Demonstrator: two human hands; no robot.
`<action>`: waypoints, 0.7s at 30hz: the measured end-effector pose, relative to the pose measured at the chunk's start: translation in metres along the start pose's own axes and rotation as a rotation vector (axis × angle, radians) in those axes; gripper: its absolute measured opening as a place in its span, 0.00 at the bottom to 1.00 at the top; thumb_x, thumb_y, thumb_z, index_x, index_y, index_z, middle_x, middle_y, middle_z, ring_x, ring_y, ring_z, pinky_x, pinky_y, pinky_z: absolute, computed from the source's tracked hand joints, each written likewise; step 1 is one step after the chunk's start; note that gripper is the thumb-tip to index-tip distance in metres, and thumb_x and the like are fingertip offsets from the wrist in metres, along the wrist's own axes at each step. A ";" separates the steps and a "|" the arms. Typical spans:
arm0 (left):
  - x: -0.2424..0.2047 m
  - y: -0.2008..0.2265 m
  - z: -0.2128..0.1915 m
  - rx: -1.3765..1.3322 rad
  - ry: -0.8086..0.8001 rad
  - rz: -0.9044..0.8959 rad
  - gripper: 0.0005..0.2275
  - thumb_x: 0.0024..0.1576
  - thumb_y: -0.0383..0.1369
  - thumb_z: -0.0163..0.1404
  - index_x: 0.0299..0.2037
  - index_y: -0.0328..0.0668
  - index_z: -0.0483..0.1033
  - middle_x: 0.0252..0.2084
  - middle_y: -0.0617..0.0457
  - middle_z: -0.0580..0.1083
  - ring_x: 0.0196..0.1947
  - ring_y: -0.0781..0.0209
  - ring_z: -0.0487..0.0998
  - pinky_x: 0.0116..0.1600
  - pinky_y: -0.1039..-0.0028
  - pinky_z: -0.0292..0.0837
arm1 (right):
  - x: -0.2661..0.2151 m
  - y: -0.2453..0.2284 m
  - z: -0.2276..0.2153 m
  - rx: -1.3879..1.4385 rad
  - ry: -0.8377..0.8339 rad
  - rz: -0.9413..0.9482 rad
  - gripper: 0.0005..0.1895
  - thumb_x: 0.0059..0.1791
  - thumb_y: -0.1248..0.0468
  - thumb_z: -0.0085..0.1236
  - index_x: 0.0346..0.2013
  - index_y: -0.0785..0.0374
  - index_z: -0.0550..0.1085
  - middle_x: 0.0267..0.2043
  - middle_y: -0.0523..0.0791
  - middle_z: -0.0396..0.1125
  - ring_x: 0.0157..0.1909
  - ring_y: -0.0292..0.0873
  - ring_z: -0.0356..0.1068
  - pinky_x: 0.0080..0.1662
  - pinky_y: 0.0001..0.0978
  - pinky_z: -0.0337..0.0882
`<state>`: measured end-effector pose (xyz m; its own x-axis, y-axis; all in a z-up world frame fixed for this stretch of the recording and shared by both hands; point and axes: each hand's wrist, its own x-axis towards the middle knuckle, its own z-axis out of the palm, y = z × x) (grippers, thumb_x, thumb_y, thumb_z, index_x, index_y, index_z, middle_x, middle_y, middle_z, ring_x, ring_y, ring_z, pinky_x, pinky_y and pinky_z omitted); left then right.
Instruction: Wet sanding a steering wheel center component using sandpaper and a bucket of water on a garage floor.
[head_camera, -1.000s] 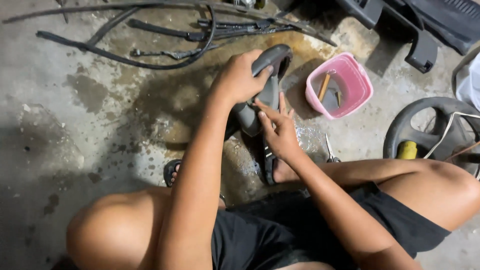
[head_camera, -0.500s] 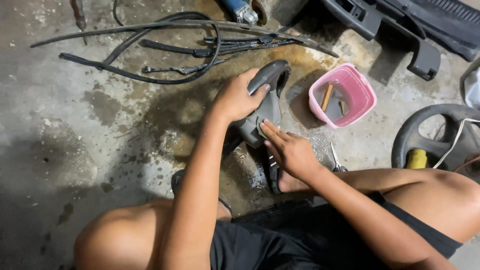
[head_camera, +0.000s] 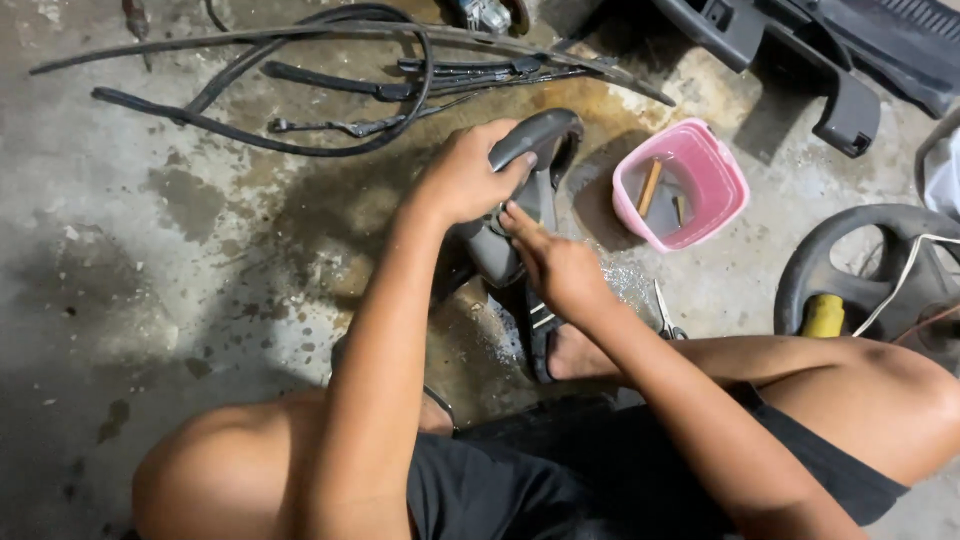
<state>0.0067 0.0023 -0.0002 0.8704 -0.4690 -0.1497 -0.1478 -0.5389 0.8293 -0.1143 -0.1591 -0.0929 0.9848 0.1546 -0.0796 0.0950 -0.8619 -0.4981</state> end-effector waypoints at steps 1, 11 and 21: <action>-0.003 -0.003 0.004 0.004 0.002 -0.001 0.17 0.54 0.41 0.51 0.53 0.55 0.79 0.39 0.43 0.81 0.44 0.42 0.83 0.44 0.57 0.77 | -0.014 -0.002 0.001 0.003 0.001 -0.003 0.22 0.58 0.57 0.42 0.68 0.41 0.65 0.69 0.27 0.61 0.43 0.64 0.75 0.43 0.63 0.75; -0.008 -0.005 0.000 -0.013 0.013 -0.009 0.17 0.53 0.41 0.53 0.53 0.57 0.79 0.38 0.44 0.82 0.44 0.43 0.83 0.45 0.57 0.78 | -0.026 -0.013 0.003 0.089 0.073 -0.028 0.22 0.56 0.60 0.45 0.65 0.43 0.69 0.65 0.31 0.66 0.43 0.62 0.75 0.41 0.61 0.74; -0.010 -0.006 -0.006 -0.106 0.059 -0.041 0.15 0.57 0.43 0.51 0.52 0.54 0.81 0.38 0.43 0.82 0.45 0.45 0.83 0.45 0.61 0.78 | -0.040 -0.038 -0.046 0.383 -0.021 0.068 0.15 0.56 0.57 0.47 0.51 0.52 0.79 0.50 0.44 0.77 0.46 0.64 0.75 0.42 0.57 0.76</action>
<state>0.0014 0.0149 -0.0007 0.9014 -0.4043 -0.1550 -0.0637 -0.4779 0.8761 -0.1506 -0.1547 -0.0312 0.9833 0.1171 -0.1392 -0.0352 -0.6283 -0.7772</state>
